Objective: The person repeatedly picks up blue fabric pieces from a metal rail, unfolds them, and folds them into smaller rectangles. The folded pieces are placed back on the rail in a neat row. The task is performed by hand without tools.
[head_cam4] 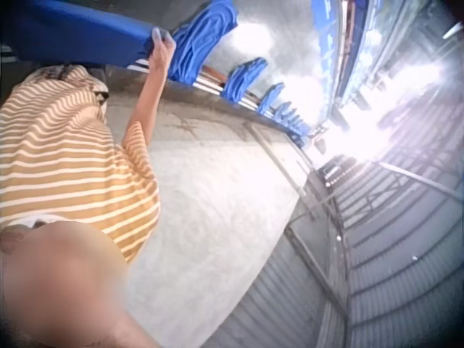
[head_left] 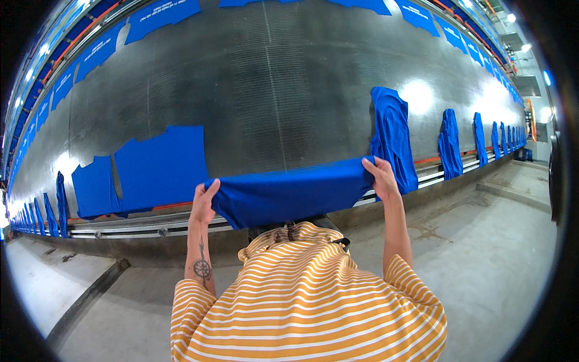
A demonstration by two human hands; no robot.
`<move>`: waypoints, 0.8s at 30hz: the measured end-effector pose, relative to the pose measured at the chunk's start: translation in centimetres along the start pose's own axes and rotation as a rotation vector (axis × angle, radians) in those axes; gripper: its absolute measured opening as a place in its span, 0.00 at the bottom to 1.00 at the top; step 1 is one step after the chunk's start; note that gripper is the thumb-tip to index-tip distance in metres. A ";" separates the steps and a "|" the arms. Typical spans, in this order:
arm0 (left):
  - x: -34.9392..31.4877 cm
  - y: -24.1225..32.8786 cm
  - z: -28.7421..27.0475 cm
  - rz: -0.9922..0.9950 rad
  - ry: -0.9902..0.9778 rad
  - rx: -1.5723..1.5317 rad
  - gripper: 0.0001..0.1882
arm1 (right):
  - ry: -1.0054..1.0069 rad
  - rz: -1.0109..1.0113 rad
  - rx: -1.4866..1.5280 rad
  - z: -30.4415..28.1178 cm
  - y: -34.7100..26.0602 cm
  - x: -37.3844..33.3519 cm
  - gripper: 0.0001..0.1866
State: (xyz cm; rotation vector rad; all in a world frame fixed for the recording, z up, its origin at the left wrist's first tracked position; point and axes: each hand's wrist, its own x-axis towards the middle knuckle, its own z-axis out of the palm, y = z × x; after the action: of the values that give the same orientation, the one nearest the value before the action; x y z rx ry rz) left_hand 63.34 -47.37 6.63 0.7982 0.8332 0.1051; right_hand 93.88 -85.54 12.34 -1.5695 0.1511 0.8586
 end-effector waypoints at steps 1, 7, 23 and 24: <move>1.4 0.8 0.0 0.022 0.006 0.016 0.08 | -0.002 -0.017 0.008 0.7 -0.8 1.7 0.09; 7.6 5.5 1.1 0.226 0.005 0.138 0.07 | -0.007 -0.102 0.100 2.4 -2.6 10.8 0.09; 14.9 -1.4 -2.0 0.243 0.070 0.221 0.25 | 0.075 -0.140 -0.098 1.9 5.8 19.2 0.12; 15.0 -1.7 -2.0 0.255 0.094 0.238 0.26 | 0.086 -0.139 -0.123 1.6 6.5 19.4 0.13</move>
State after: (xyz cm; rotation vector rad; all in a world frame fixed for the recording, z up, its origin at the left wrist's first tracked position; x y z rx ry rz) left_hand 71.80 -41.69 -4.66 1.1293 0.8386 0.2748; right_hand 103.34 -78.20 -4.29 -1.7118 0.0507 0.7024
